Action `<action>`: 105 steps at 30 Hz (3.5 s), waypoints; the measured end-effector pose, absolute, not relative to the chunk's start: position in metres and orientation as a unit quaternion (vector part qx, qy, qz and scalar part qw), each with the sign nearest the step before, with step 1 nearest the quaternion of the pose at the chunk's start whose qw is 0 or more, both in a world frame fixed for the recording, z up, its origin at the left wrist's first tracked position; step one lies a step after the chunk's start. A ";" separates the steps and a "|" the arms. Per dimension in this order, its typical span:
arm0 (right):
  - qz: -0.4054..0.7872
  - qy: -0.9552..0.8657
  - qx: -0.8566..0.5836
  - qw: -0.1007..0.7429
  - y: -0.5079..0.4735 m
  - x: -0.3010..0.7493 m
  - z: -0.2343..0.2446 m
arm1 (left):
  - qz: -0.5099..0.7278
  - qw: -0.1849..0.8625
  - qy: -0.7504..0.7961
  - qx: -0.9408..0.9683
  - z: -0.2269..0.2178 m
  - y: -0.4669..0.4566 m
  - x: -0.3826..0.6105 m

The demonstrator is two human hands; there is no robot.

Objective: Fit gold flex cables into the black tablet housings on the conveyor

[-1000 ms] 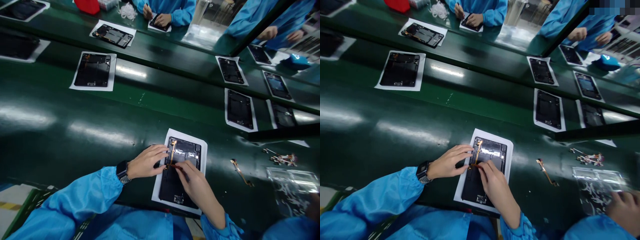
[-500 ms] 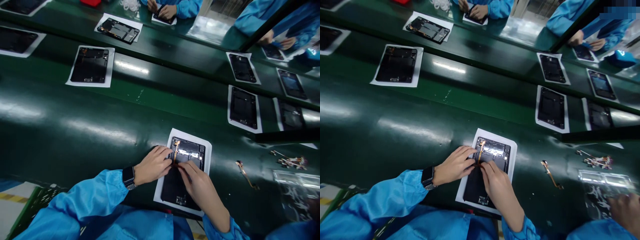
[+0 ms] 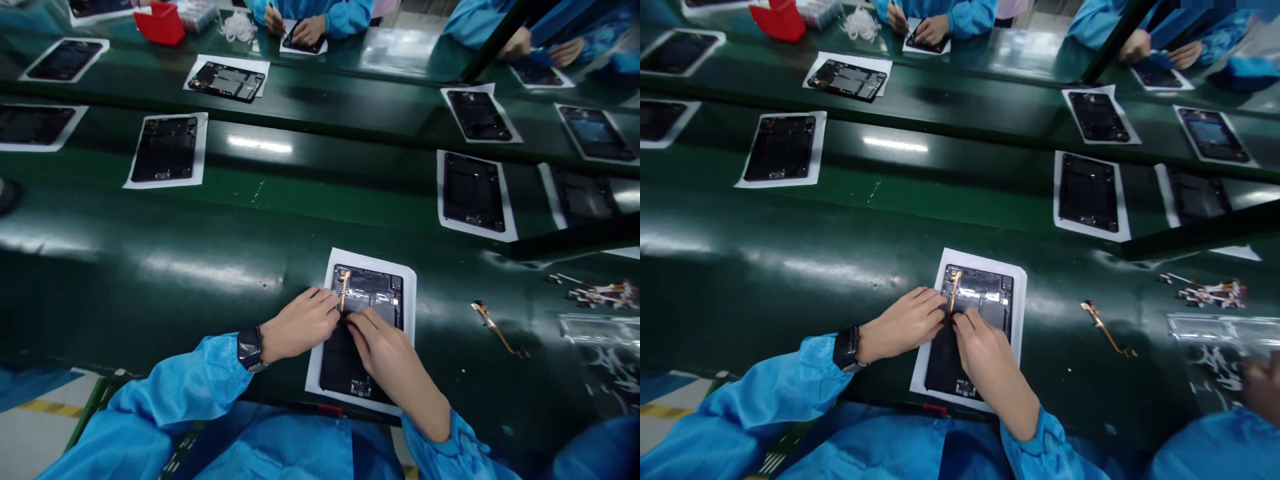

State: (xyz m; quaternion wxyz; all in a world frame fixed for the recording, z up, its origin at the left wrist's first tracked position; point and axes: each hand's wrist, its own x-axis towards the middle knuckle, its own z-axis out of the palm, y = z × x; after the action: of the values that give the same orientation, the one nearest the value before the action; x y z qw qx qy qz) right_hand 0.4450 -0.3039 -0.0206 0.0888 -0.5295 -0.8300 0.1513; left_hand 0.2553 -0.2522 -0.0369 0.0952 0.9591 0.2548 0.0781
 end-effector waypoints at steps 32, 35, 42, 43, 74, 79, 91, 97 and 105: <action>0.106 -0.848 -0.514 0.076 -0.310 0.428 -0.028 | 0.202 0.270 0.310 0.889 -0.056 -0.257 0.235; 0.123 -0.839 -0.523 0.086 -0.310 0.435 -0.026 | 0.202 0.258 0.315 0.891 -0.055 -0.258 0.238; 0.136 -0.823 -0.544 0.093 -0.309 0.440 -0.023 | 0.098 0.170 0.315 0.929 -0.040 -0.257 0.257; 0.137 -0.822 -0.545 0.093 -0.308 0.440 -0.023 | 0.075 0.156 0.316 0.933 -0.037 -0.258 0.261; 0.124 -0.834 -0.534 0.068 -0.310 0.433 -0.028 | 0.083 0.227 0.314 0.918 -0.031 -0.246 0.243; 0.121 -0.834 -0.534 0.062 -0.307 0.426 -0.028 | 0.147 0.288 0.338 0.884 -0.040 -0.250 0.234; 0.186 -0.801 -0.543 0.172 -0.312 0.426 -0.030 | 0.197 0.322 0.333 0.864 -0.058 -0.259 0.232; 0.222 -0.784 -0.538 0.213 -0.314 0.436 -0.023 | 0.211 0.332 0.326 0.859 -0.059 -0.259 0.229; 0.203 -0.798 -0.531 0.201 -0.321 0.428 -0.027 | 0.216 0.333 0.321 0.860 -0.058 -0.257 0.229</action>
State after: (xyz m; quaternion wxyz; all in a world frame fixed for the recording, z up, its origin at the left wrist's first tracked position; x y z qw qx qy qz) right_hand 0.4282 -0.3208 -0.0274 0.2006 -0.5306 -0.7981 0.2030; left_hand 0.2291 -0.2565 -0.0579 0.3327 0.8601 0.3207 0.2163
